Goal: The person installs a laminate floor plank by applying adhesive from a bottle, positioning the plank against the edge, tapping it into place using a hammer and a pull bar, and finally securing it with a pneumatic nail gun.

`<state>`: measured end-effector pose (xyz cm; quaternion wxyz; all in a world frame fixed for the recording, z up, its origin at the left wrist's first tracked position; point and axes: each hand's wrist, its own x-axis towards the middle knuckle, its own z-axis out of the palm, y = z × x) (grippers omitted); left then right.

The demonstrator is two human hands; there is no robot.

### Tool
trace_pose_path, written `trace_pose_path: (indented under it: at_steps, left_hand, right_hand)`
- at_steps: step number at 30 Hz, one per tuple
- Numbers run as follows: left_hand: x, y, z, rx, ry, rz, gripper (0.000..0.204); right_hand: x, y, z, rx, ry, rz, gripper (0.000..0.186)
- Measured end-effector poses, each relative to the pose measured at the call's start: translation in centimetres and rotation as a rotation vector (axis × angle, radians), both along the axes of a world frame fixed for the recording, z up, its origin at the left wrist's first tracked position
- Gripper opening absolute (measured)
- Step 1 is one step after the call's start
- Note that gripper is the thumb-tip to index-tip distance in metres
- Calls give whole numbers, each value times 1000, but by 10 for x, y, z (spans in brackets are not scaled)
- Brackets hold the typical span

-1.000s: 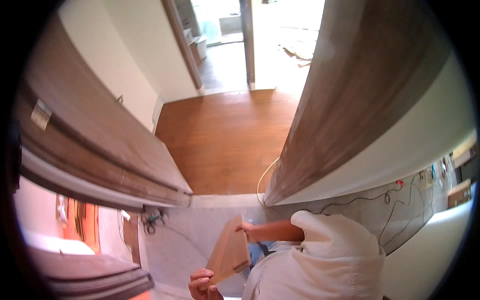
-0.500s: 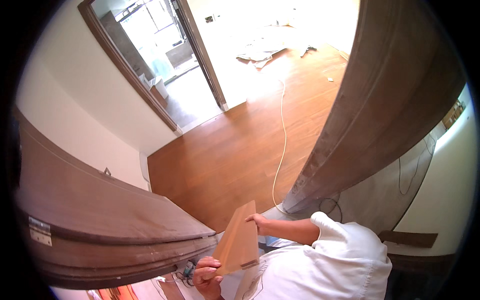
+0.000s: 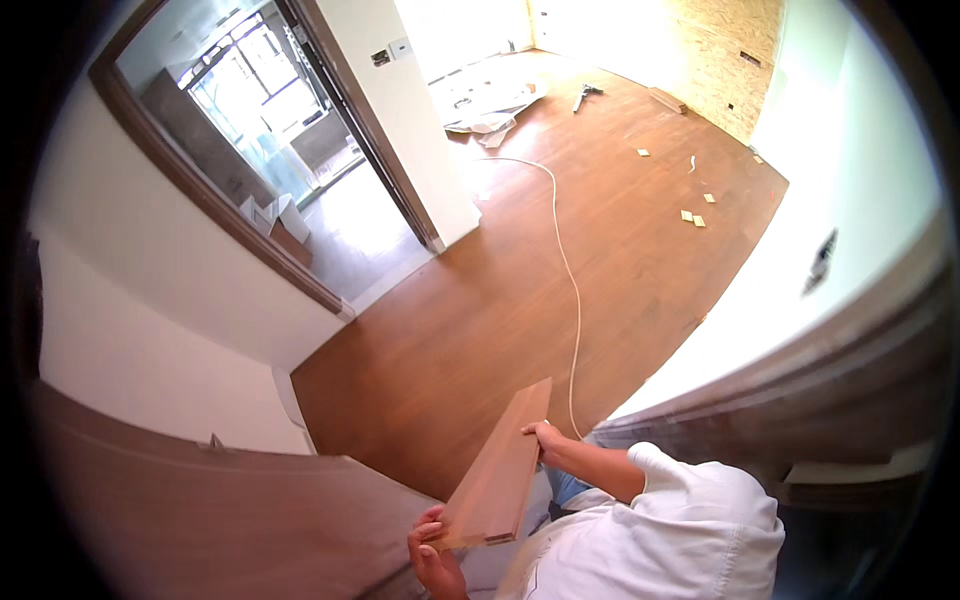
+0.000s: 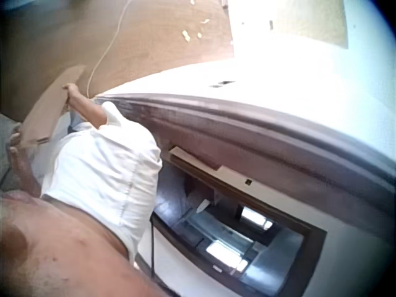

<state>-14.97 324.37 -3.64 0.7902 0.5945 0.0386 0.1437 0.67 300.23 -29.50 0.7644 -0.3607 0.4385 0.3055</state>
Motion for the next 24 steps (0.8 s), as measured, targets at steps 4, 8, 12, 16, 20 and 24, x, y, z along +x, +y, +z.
trace_pose_path:
  at_steps: [4, 8, 12, 16, 20, 24]
  left_hand:
    - [92, 10, -33, -27, 240, -19, 36]
    - [197, -1, 7, 78, 482, 121, 31]
    - [297, -22, 29, 182, 593, 62, 38]
    - [373, -27, 14, 237, 902, -36, 41]
    - [431, -27, -5, 97, 962, -203, 40]
    - [502, -59, -47, -176, 981, -331, 38]
  right_hand:
    - [75, 2, -18, -77, 13, -107, 40]
    - [151, 1, -4, -85, 70, -145, 38]
    - [212, -40, -18, -42, -4, -262, 35]
    - [263, -93, -35, -101, 26, -368, 27]
    - [305, -119, 18, -172, -25, -484, 26]
    - [332, -180, 6, -229, -93, -620, 23]
